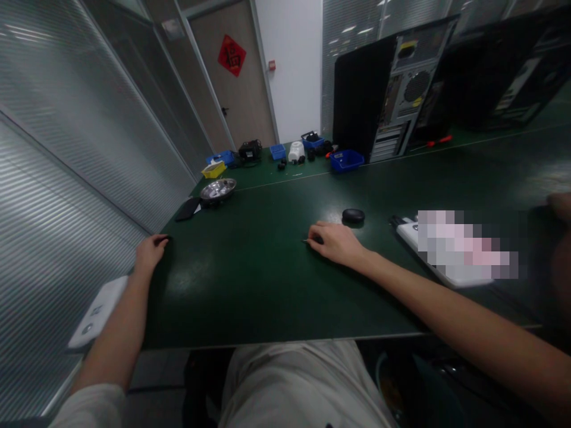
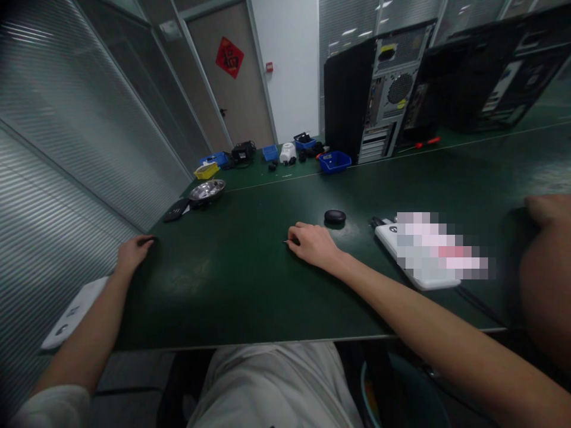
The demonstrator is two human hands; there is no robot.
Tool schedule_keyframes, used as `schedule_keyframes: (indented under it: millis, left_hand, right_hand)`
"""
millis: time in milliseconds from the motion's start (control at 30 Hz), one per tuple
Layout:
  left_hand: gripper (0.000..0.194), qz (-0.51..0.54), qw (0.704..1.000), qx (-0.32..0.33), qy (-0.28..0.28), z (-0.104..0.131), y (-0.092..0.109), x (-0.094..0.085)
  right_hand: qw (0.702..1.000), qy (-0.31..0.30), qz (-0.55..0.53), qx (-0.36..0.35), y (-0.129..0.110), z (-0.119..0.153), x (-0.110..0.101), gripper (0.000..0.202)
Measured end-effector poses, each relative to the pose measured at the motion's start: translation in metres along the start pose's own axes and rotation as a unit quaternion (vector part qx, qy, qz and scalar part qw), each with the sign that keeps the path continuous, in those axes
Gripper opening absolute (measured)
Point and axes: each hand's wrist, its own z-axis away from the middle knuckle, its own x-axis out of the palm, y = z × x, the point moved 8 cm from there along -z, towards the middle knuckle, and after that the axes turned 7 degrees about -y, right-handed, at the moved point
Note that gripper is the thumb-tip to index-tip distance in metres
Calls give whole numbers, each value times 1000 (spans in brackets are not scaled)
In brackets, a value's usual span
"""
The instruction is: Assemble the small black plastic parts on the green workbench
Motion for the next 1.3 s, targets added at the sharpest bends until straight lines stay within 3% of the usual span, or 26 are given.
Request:
schedule_keyframes:
  millis: [100,367,833,1300]
  left_hand:
    - [27,6,1000,-26,-3,-7,-15,4]
    - [32,35,998,-48,31,-13,-29,12]
    - [33,-3,999,18,36,-11,-11,9]
    - [30,-59,998,-14,28,-7,-9,3]
  right_hand:
    - [1000,-5,-4,-3,0,0,0,21]
    - [1000,-14,2,-5,-1,0,0,19]
    - [1000,-16,-2,-1,-3,1,-3,17]
    - [1000,-9,-2,-3,-3,1,-3,17]
